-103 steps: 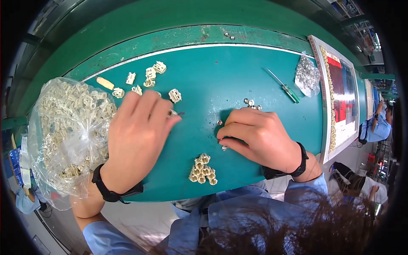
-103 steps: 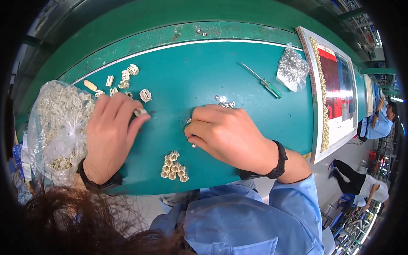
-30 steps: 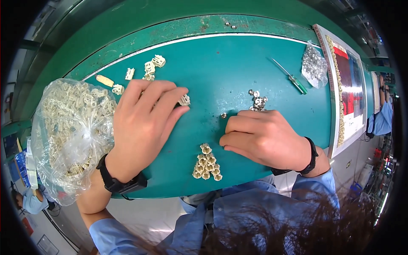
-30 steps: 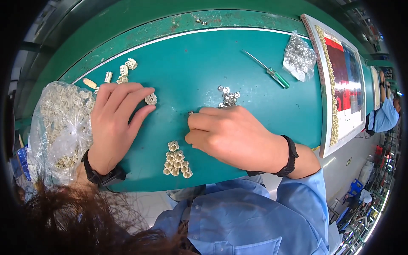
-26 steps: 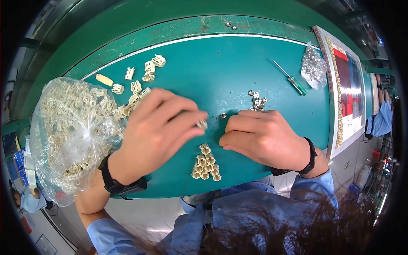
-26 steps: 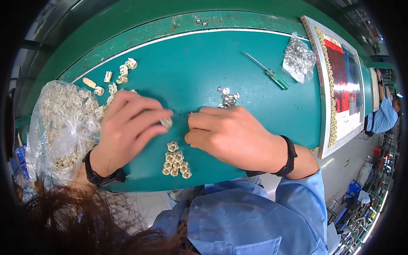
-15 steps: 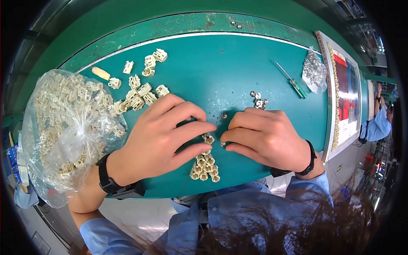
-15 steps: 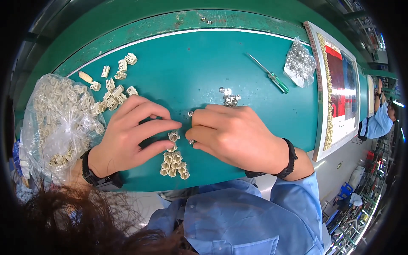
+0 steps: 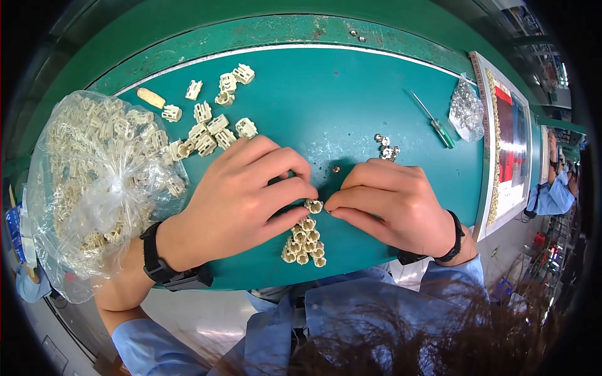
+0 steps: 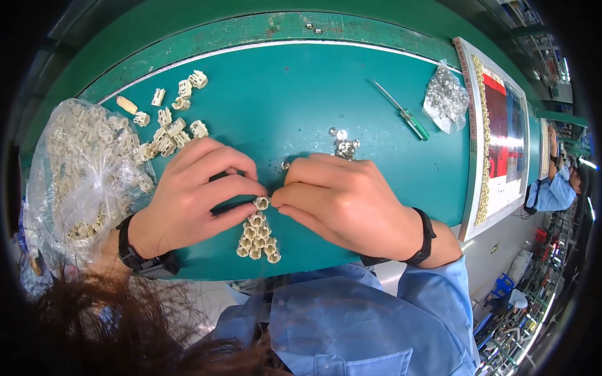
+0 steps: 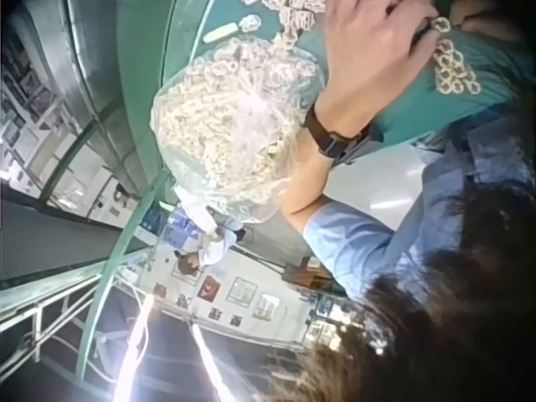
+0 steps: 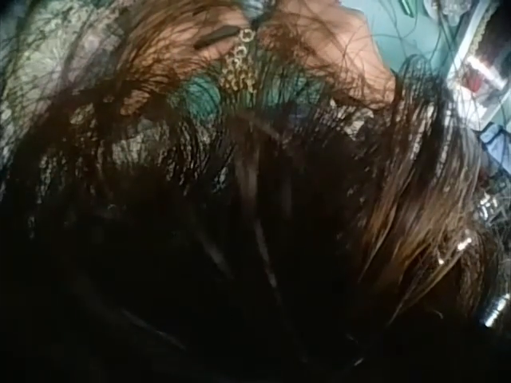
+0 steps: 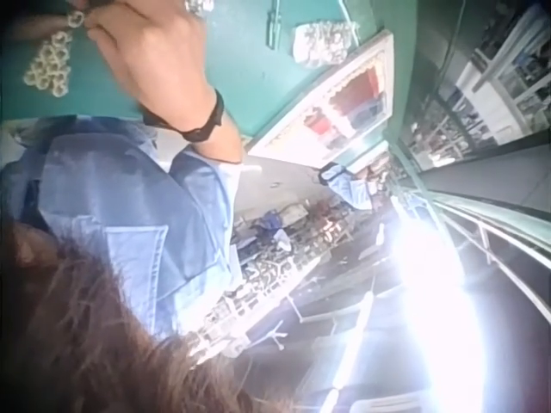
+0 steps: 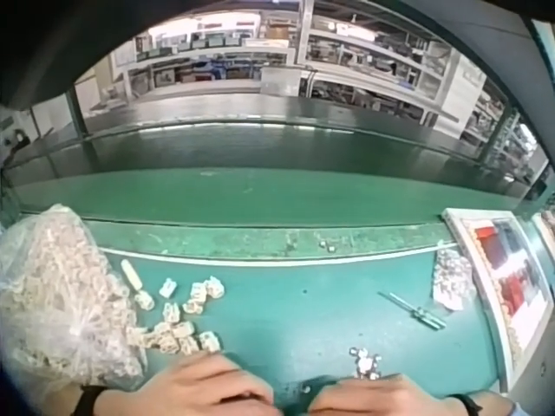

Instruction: The person assembles electrical components by hand, picking up white plastic housings and metal inserts. They press the metal pieces into the housings one at a time and stack the completed units into a triangular formation.

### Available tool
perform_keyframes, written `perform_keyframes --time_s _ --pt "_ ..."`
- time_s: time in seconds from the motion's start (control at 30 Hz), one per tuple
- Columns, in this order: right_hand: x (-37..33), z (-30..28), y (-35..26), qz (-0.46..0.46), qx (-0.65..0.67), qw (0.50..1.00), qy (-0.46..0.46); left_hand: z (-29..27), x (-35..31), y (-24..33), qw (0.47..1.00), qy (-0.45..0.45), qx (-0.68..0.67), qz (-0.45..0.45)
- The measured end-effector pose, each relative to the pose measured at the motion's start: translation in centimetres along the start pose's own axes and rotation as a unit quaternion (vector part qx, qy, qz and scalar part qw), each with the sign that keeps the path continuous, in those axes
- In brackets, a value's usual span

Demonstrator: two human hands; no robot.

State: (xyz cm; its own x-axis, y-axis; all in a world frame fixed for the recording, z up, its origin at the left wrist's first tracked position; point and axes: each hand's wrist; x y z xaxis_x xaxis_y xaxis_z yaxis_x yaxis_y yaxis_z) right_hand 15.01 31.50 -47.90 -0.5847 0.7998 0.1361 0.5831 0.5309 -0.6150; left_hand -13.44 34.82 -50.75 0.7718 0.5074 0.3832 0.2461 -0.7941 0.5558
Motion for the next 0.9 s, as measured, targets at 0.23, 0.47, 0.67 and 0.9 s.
perform_keyframes --time_s 0.23,0.47,0.67,0.9 --pt "0.7 2.0 -0.8 -0.003 0.032 0.998 0.063 0.4 -0.6 -0.3 1.0 0.009 0.022 0.002" --pt "0.9 3.0 -0.9 -0.006 0.02 0.998 0.065 0.6 -1.1 -0.5 1.0 0.013 0.022 -0.003" --pt "0.9 3.4 -0.7 -0.009 0.013 0.998 0.065 0.8 -1.3 -0.9 1.0 0.014 0.021 0.004" --pt "0.8 3.1 -0.4 -0.013 0.009 0.998 0.067 1.0 -1.0 -1.0 1.0 0.01 0.016 0.0"
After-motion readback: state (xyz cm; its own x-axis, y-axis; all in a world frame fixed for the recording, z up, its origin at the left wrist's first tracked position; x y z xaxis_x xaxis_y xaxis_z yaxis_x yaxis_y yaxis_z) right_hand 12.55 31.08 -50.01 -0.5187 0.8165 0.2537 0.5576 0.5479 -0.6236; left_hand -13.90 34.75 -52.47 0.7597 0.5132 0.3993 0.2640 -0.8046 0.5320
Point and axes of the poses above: each hand's wrist, its own x-axis towards the middle knuckle, its own z-axis out of the palm, y = z × x, and after that the axes turned 7 degrees about z, right-handed
